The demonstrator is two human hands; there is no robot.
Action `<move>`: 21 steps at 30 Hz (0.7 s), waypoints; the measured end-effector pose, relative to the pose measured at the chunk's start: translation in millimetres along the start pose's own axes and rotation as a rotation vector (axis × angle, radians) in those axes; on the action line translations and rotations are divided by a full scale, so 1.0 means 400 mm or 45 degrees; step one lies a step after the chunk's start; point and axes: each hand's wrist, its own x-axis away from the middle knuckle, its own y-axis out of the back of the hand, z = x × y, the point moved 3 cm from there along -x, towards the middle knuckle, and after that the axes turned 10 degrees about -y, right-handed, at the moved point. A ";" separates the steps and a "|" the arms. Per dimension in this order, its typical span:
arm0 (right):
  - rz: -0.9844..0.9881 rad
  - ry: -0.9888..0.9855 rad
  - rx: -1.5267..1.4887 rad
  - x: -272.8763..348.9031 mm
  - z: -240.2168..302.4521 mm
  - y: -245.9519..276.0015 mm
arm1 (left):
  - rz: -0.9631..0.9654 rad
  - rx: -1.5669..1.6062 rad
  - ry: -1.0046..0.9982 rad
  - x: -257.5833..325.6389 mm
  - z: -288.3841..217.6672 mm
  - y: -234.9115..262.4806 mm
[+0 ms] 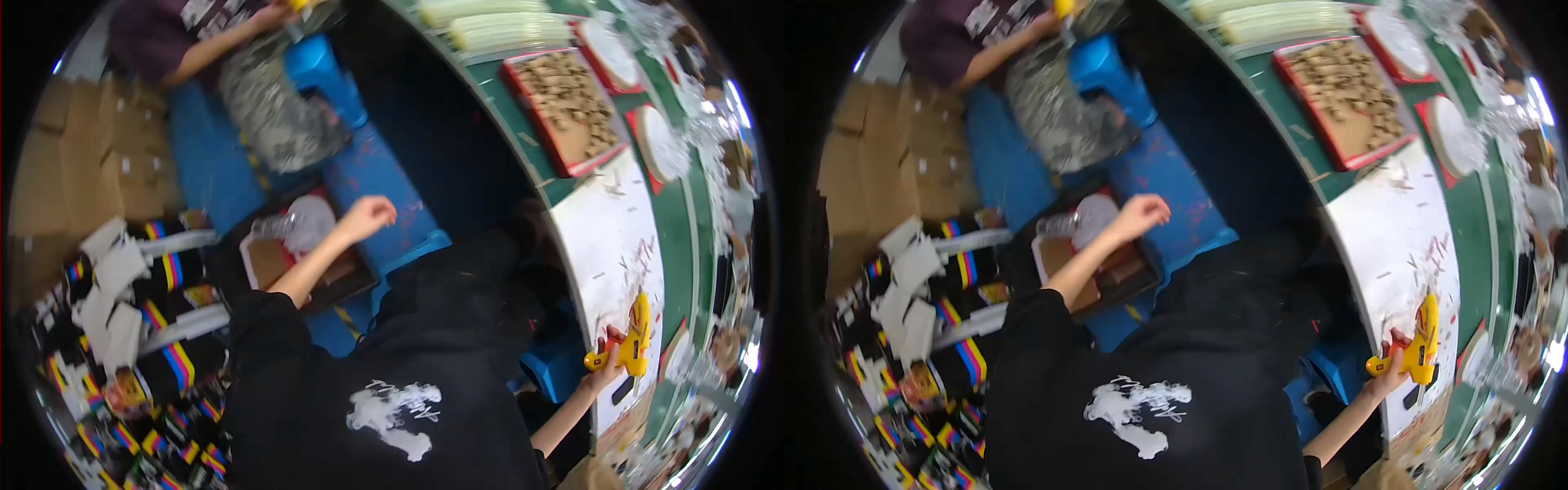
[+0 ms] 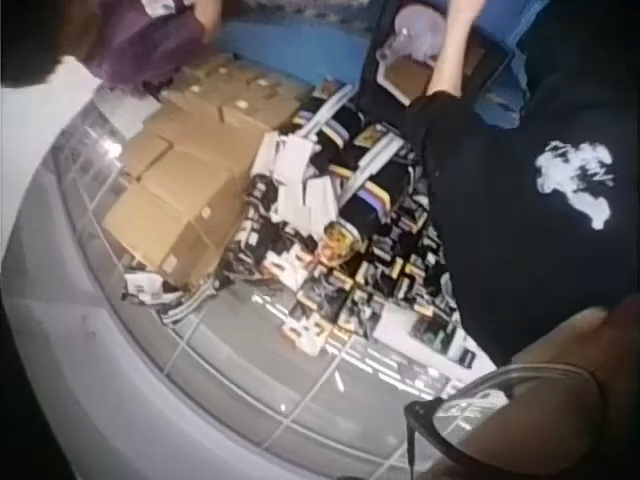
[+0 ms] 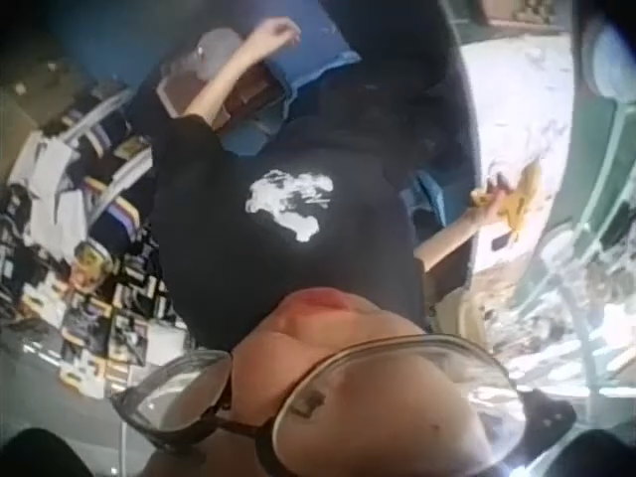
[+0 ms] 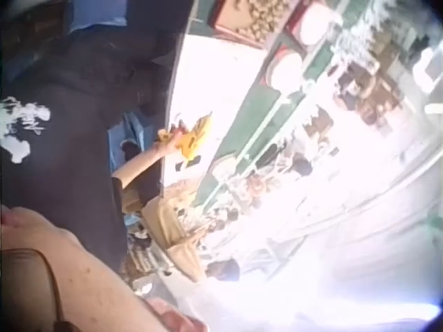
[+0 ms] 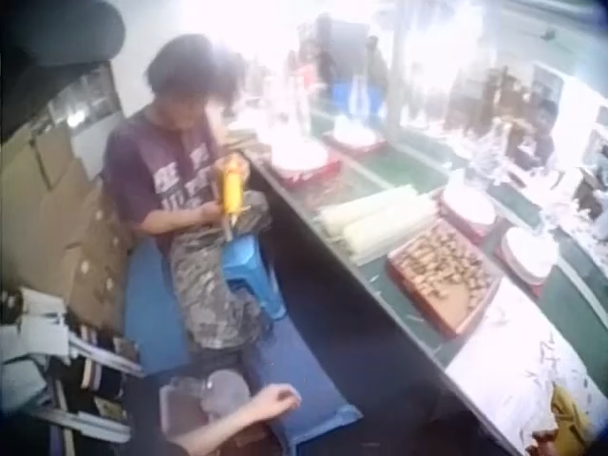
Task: Assembling decorative crystal light fixtures using a hot glue gun on a factory line.
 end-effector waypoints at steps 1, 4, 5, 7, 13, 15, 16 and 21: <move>0.006 -0.030 0.034 0.005 -0.010 -0.009 | 0.008 0.023 0.076 0.102 0.091 -0.038; -0.007 -0.110 -0.017 0.018 -0.006 -0.020 | -0.609 0.113 0.306 0.411 0.351 -0.070; -0.018 -0.124 -0.032 0.024 0.008 -0.025 | -0.786 0.033 0.312 0.504 0.439 -0.070; 0.050 -0.120 -0.130 0.013 0.020 -0.037 | -1.047 -0.238 0.470 0.702 0.630 -0.023; 0.224 -0.246 -0.486 -0.033 0.004 -0.002 | -1.928 0.266 1.222 1.008 0.877 0.117; 0.251 -0.286 -0.453 -0.025 -0.002 0.003 | -2.183 0.852 1.191 1.028 0.891 0.140; 0.227 -0.328 -0.426 -0.034 -0.020 0.011 | -2.114 0.960 1.131 1.046 0.909 0.177; 0.129 -0.314 -0.291 -0.139 -0.043 0.188 | -1.900 1.272 1.115 0.913 0.935 0.195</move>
